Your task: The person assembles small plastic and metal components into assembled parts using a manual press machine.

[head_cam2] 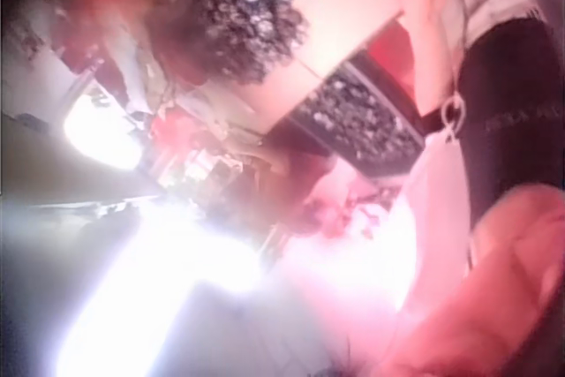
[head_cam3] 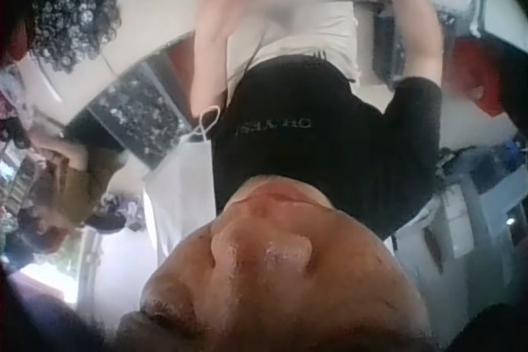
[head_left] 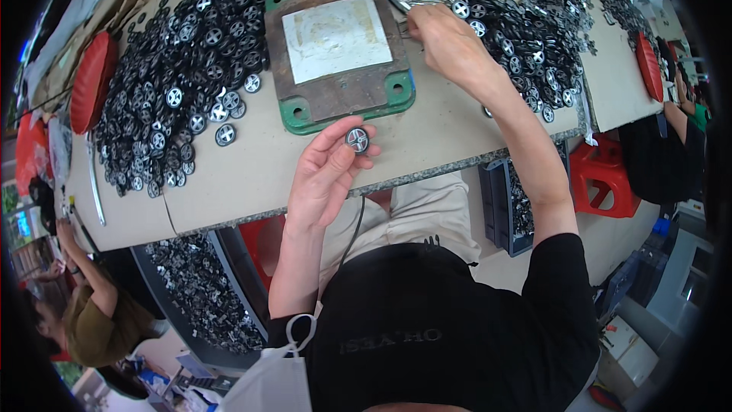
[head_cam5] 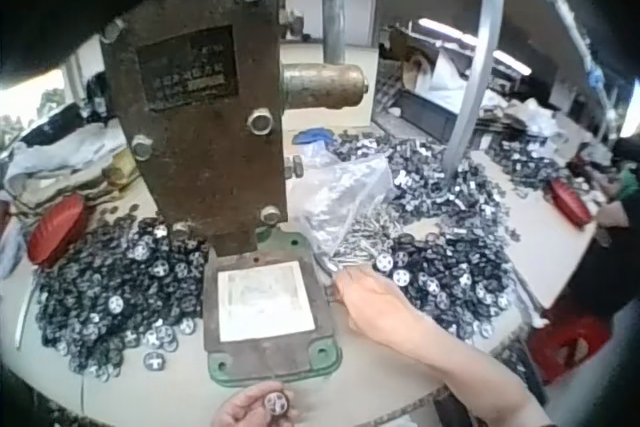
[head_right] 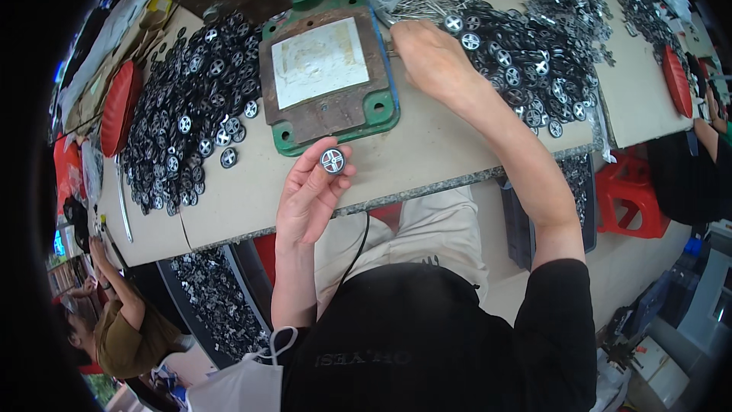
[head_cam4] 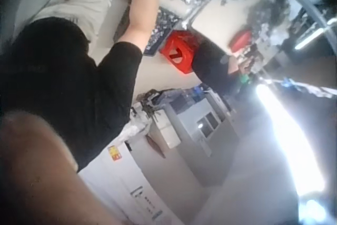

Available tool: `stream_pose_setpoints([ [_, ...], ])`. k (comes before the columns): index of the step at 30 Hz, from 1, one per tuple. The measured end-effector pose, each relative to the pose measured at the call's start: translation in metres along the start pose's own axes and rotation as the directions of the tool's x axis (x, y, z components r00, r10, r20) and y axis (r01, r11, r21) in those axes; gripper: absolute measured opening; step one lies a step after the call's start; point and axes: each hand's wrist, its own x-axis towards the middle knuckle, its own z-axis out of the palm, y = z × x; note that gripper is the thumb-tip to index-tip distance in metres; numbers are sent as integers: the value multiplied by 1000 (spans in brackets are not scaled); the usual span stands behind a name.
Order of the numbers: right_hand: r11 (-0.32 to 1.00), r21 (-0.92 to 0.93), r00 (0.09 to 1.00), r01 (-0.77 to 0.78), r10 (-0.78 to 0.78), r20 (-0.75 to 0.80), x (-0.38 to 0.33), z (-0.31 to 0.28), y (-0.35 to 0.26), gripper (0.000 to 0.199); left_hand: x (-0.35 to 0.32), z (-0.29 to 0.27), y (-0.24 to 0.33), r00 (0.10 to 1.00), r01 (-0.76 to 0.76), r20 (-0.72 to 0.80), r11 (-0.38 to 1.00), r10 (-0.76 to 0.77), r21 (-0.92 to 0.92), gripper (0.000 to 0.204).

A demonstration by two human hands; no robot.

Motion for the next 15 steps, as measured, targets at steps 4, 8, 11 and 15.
stream_pose_setpoints([
  [4,953,268,990,-141,140,22,-8,-34,-35,7,0,1,0,999,9,41,994,-5,-111,37],
  [8,381,859,923,-342,306,232,-39,-50,-76,11,5,4,-5,998,42,48,987,-35,-157,37],
  [11,-24,946,896,-323,315,314,-53,-38,-94,13,6,6,-8,998,42,46,986,-35,-161,37],
  [15,-89,933,877,-350,320,359,-61,-25,-99,12,6,7,-9,999,28,38,984,-22,-178,36],
])
